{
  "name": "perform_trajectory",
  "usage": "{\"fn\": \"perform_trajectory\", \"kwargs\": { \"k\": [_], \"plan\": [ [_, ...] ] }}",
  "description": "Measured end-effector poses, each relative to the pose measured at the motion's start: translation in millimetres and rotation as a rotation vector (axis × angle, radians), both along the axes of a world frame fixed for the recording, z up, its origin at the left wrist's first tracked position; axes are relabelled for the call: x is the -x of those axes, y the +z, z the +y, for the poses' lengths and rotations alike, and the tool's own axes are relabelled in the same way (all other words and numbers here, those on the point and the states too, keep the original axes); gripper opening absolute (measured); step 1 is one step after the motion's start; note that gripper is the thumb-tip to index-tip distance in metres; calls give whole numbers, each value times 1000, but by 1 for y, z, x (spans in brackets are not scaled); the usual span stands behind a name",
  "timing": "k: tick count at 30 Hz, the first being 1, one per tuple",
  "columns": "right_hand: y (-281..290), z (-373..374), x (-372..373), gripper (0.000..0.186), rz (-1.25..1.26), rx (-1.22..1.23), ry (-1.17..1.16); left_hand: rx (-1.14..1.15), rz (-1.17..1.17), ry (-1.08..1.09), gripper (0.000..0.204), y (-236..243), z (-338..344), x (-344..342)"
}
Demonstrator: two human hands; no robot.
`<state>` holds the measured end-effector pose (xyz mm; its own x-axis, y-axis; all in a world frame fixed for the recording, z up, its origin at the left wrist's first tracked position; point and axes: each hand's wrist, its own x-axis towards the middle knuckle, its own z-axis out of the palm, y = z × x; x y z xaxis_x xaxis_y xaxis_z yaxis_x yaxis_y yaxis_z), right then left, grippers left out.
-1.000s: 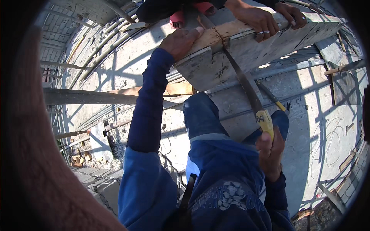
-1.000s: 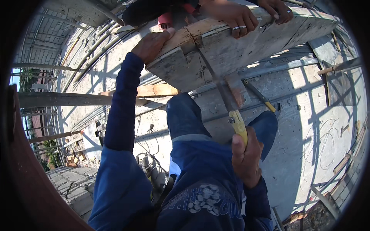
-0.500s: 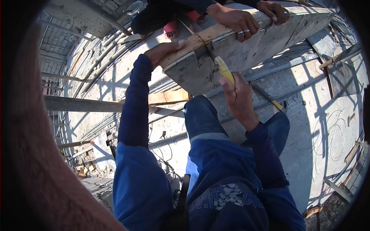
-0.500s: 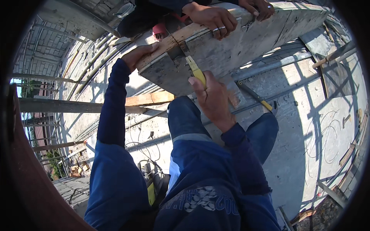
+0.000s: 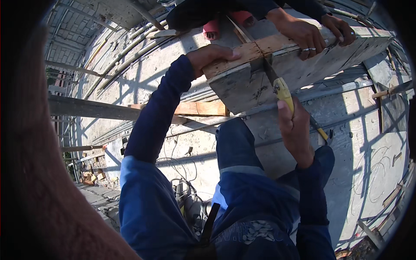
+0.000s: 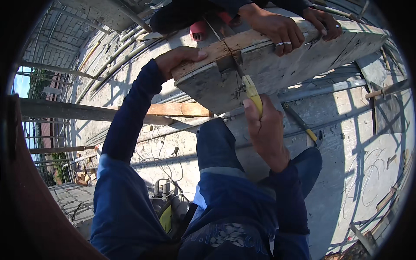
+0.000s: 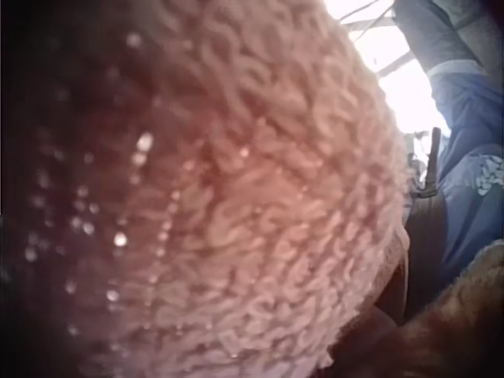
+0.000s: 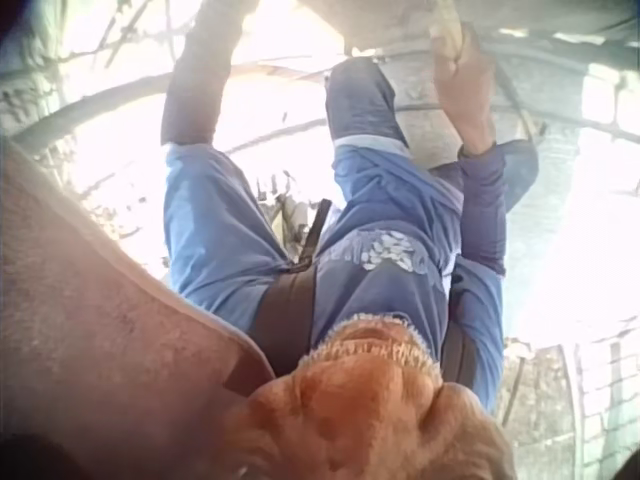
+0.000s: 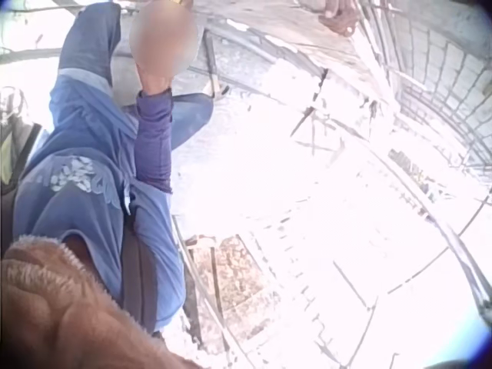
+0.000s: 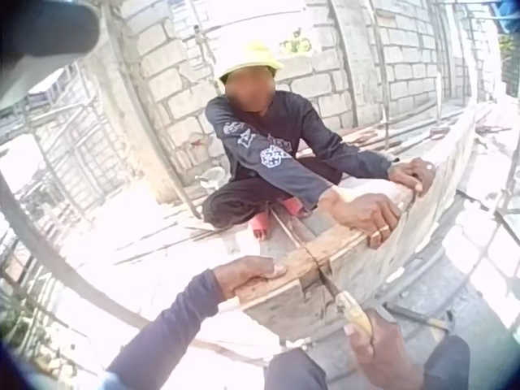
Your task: Sawing a wooden board on a construction site.
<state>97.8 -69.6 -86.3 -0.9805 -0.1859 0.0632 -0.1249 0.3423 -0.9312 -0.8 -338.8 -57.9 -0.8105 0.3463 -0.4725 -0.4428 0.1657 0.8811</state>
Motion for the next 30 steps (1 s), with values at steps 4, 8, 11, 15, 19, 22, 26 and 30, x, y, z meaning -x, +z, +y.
{"fn": "perform_trajectory", "kwargs": {
  "k": [4, 8, 11, 15, 19, 22, 26, 30],
  "plan": [
    [-8, -1, -3, 27, -124, 48, -42, -146, 87, 1, 45, -19, -6, -2],
    [-63, 3, -6, 30, 161, 80, -96, -53, 140, -30, 45, -13, 1, 0],
    [-59, 4, -2, 31, 153, 74, -84, -44, 132, -45, 46, -19, -4, 4],
    [17, 0, -5, 34, -105, -15, -22, 278, 256, -151, 50, 4, -4, 6],
    [68, 8, 7, 35, -154, -74, 40, 929, 552, -242, 71, 15, 40, -14],
    [27, 7, -1, 36, -21, -73, 25, 1316, 665, -115, 87, 18, 53, -25],
    [-6, 15, -28, 38, 170, -59, -89, 1222, 645, -146, 84, 16, 45, -14],
    [42, 56, -91, 48, -134, -118, -65, 1245, 649, -103, 86, 10, 30, -20]
  ]
}}
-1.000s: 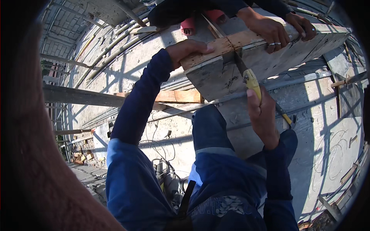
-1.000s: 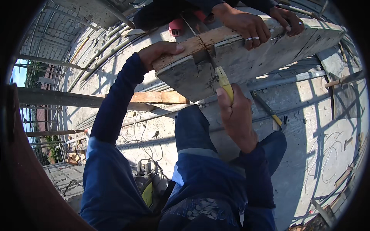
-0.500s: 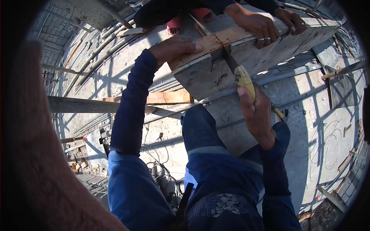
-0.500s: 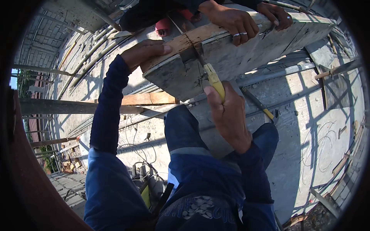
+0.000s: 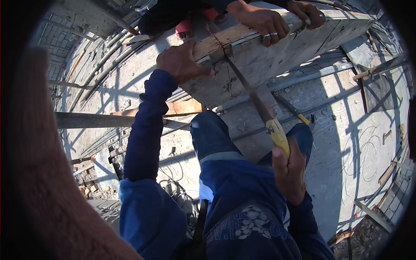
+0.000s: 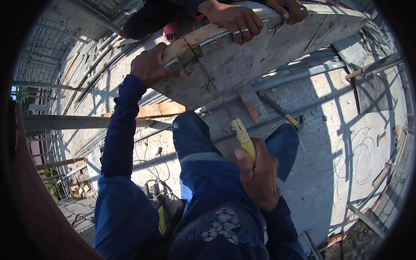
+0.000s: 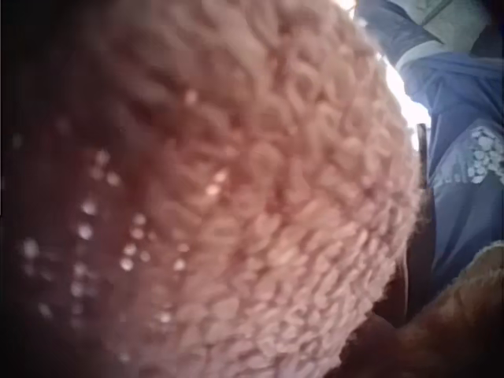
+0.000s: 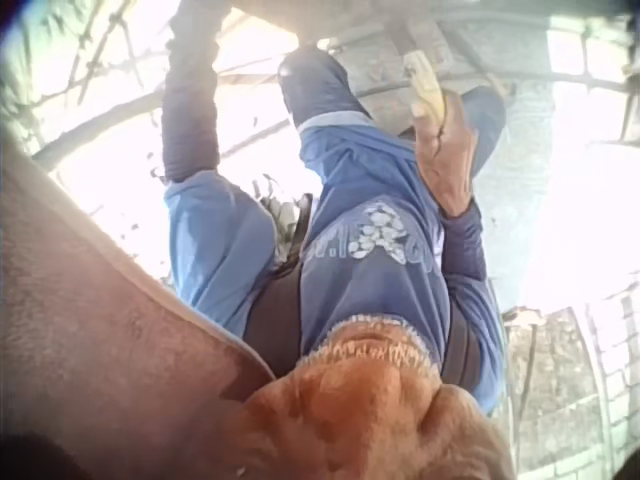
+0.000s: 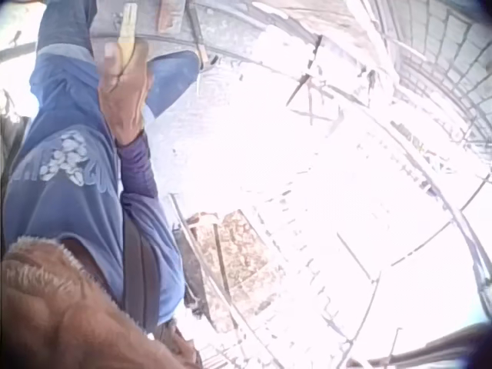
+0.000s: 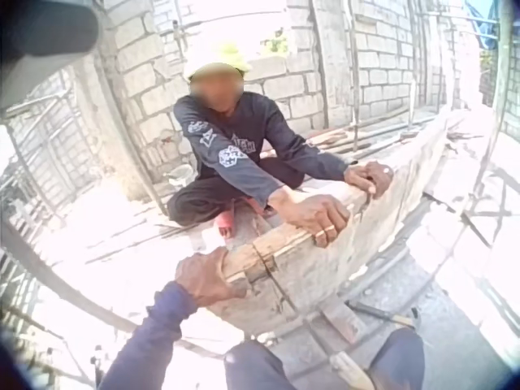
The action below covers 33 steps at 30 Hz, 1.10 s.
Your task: Sawing a wooden board on a construction site.
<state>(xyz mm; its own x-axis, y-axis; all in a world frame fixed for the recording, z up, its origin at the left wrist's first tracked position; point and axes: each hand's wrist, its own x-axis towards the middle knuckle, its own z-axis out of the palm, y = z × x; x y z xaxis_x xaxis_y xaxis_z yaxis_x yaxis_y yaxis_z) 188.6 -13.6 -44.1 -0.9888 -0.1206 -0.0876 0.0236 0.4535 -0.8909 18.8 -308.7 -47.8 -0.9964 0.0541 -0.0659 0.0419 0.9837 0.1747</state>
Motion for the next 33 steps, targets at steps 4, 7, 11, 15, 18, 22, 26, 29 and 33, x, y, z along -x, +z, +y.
{"fn": "perform_trajectory", "kwargs": {
  "k": [4, 7, 11, 15, 18, 22, 26, 29, 33],
  "plan": [
    [-4, 27, -52, 55, -48, 6, -97, 13, -2, 14, 85, 4, 16, -7],
    [-34, -15, 2, 47, 25, 126, -53, 24, 40, 55, 84, 4, 14, 0],
    [-43, -41, 79, 36, 151, 95, 48, -16, 7, 47, 91, -1, 7, 16],
    [-10, -18, 12, 32, 70, 40, -12, -60, -31, 1, 101, -1, -3, 9],
    [-18, 17, -45, 35, -6, 67, -67, -73, 31, -2, 83, -2, 4, 2],
    [-42, -38, 53, 37, 168, 43, 11, -8, 5, 54, 84, 0, 16, -4],
    [-26, -51, 77, 35, 135, 32, 52, -86, -34, 36, 84, -7, 4, 0],
    [-22, -20, 14, 35, 117, 59, -14, -83, 43, 13, 83, -10, -7, 3],
    [-44, 9, -22, 29, 60, 157, -51, -51, -20, 65, 83, 1, 16, -2]
  ]
}}
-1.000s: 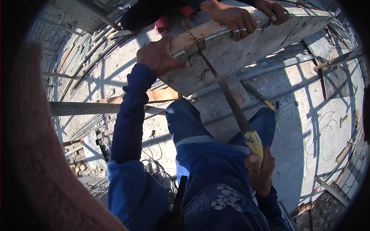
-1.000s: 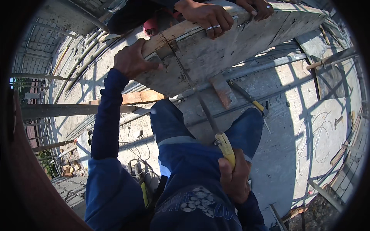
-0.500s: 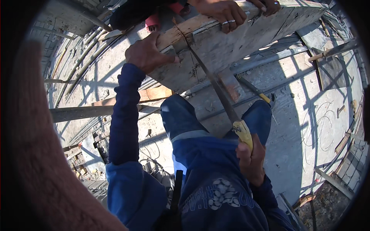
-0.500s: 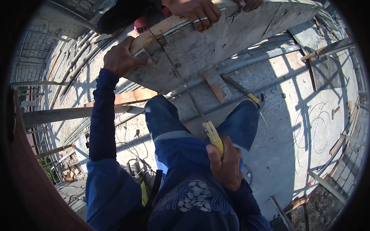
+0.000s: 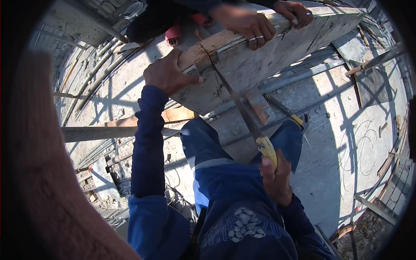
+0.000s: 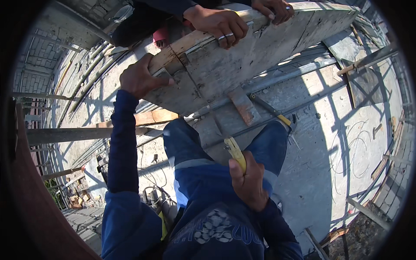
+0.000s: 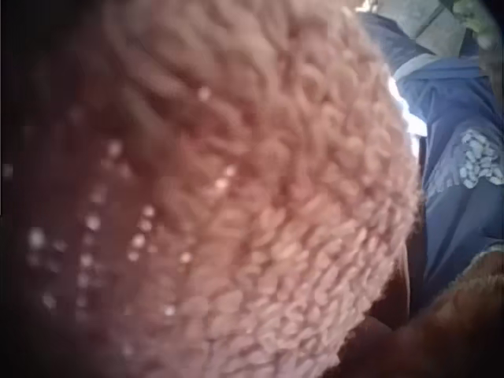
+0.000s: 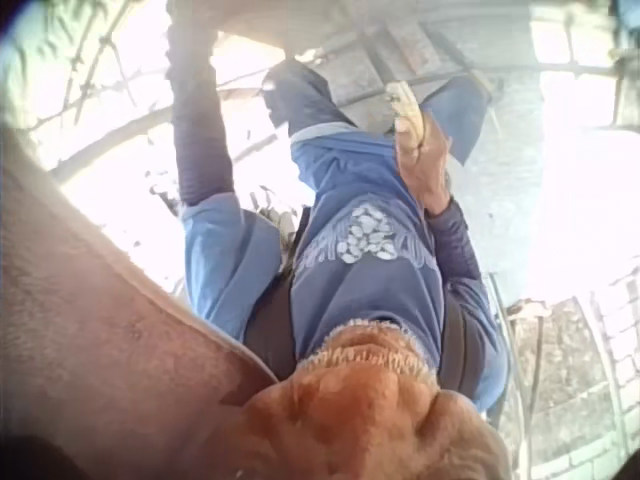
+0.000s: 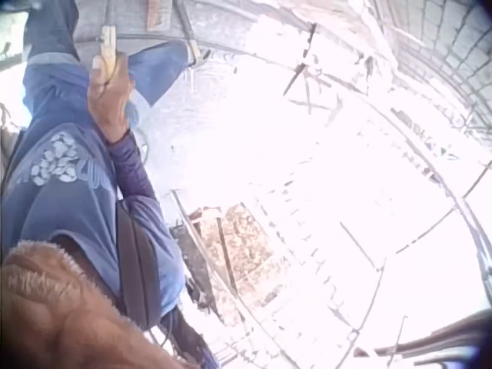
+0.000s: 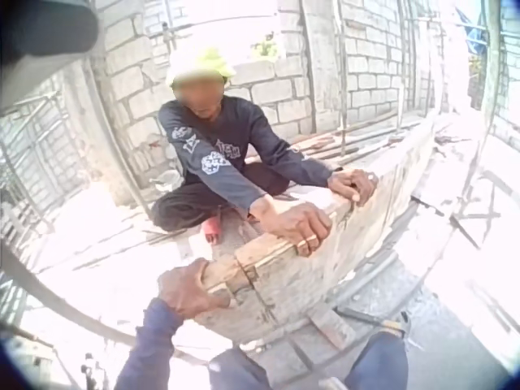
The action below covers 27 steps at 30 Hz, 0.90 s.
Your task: Sawing a wooden board on a construction site.
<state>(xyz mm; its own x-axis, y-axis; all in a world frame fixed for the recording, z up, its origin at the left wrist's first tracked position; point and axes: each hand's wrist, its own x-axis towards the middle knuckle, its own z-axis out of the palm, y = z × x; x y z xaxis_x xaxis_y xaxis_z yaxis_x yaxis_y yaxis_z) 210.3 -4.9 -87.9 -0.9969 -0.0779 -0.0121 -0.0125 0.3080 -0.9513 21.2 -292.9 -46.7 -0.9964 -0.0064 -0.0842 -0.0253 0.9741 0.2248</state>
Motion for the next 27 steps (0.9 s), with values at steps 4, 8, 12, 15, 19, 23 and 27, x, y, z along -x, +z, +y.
{"fn": "perform_trajectory", "kwargs": {
  "k": [4, 8, 12, 15, 19, 23, 27],
  "plan": [
    [-20, -74, 91, 31, 192, -112, 10, 5, 26, 18, 86, -3, -6, -1],
    [19, -38, 58, 34, 66, -122, 68, -55, -26, -53, 84, -3, -18, 7],
    [12, 0, -13, 35, 6, -21, -3, -10, -72, 17, 106, 6, -12, 2],
    [-21, -41, 65, 34, 195, -77, 40, 63, -37, 22, 101, 2, -1, 5],
    [-8, -63, 108, 32, 213, -132, 71, -34, -29, 3, 102, -3, -11, 3],
    [12, -18, 23, 33, 50, -135, 49, 1, 12, -22, 104, -6, -22, 10],
    [-5, -2, 3, 34, 72, 4, -27, 34, -48, 37, 101, 0, 2, 2]
  ]
}}
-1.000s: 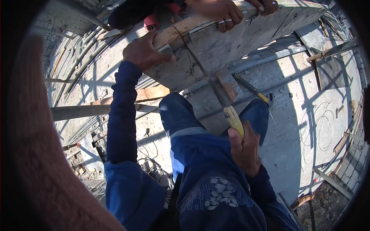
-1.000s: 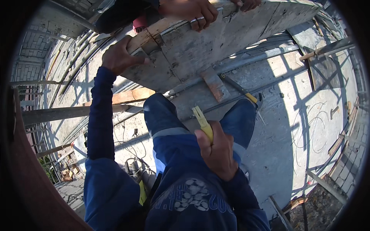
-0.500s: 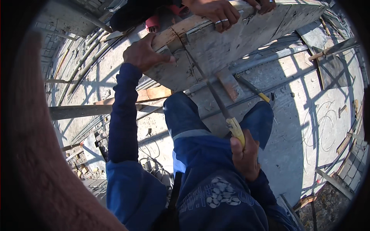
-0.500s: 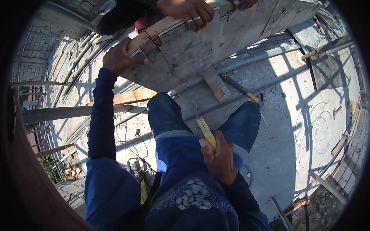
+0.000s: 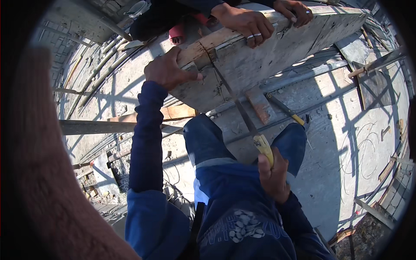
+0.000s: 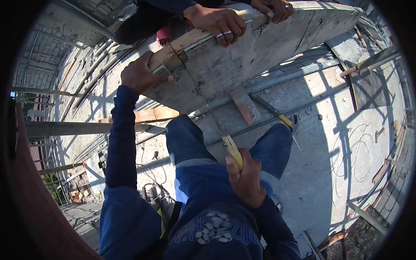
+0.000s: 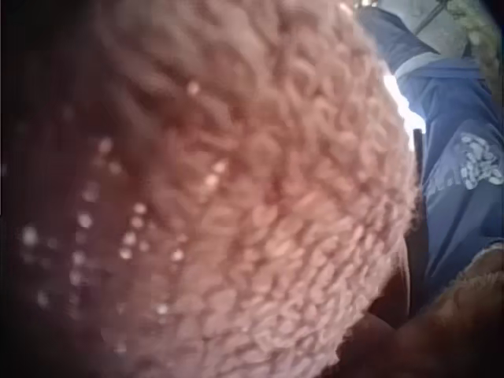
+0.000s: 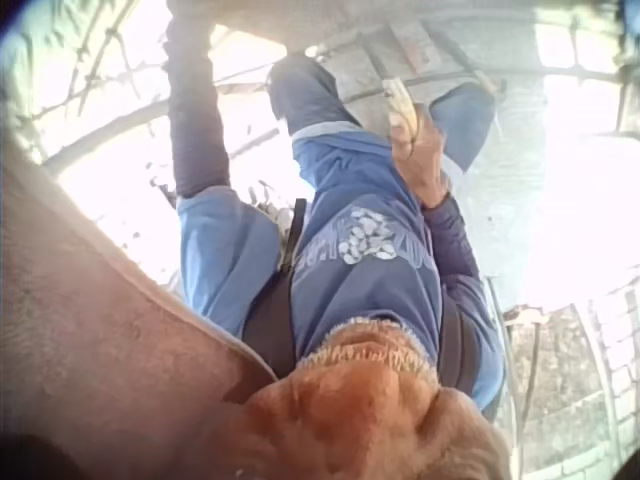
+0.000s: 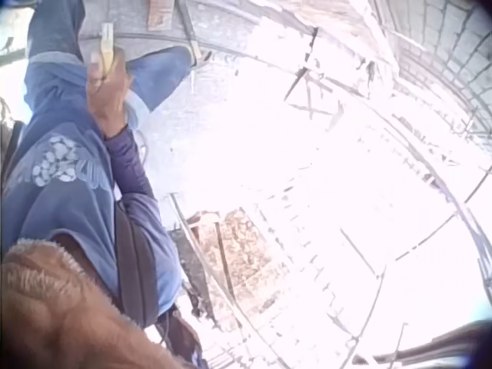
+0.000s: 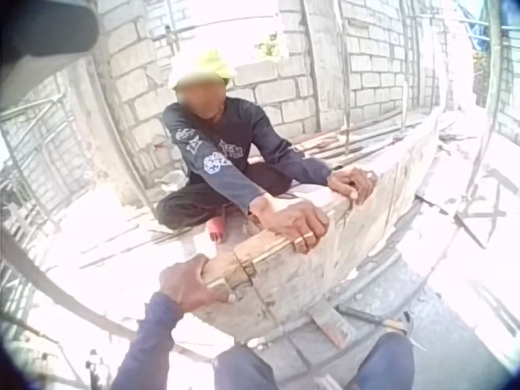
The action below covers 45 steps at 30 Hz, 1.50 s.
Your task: Sawing a wooden board on a construction site.
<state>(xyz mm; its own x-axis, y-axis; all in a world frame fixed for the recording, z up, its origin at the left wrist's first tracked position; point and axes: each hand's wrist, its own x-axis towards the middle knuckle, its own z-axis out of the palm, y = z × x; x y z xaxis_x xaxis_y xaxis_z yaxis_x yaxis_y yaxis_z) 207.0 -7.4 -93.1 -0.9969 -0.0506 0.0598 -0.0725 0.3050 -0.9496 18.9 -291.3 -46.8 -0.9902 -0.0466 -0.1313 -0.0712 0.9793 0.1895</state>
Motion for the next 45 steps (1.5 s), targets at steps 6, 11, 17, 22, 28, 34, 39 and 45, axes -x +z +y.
{"fn": "perform_trajectory", "kwargs": {
  "k": [6, 11, 17, 22, 28, 34, 39, 45],
  "plan": [
    [11, -51, 80, 34, 129, -167, 73, -118, 19, -39, 87, -6, -15, -5],
    [22, 21, -26, 34, -58, -175, 121, -155, 48, -73, 85, 1, -24, 5],
    [-25, -63, 86, 33, 86, -130, 50, -80, 64, -30, 89, -4, -8, 4],
    [17, -35, 54, 37, 24, -159, 77, -123, 64, -84, 86, -5, -23, 5],
    [-5, -8, 13, 34, -52, -36, 41, -12, 51, 15, 92, 1, 1, 0],
    [5, -54, 77, 38, 47, -152, 78, -142, 48, -77, 86, -4, -21, 6],
    [26, 12, -14, 35, -56, -165, 90, -171, 79, -111, 83, -8, -26, 5],
    [-17, -73, 122, 38, 167, -193, 87, -8, 84, 30, 83, 9, 7, -13]
  ]
}}
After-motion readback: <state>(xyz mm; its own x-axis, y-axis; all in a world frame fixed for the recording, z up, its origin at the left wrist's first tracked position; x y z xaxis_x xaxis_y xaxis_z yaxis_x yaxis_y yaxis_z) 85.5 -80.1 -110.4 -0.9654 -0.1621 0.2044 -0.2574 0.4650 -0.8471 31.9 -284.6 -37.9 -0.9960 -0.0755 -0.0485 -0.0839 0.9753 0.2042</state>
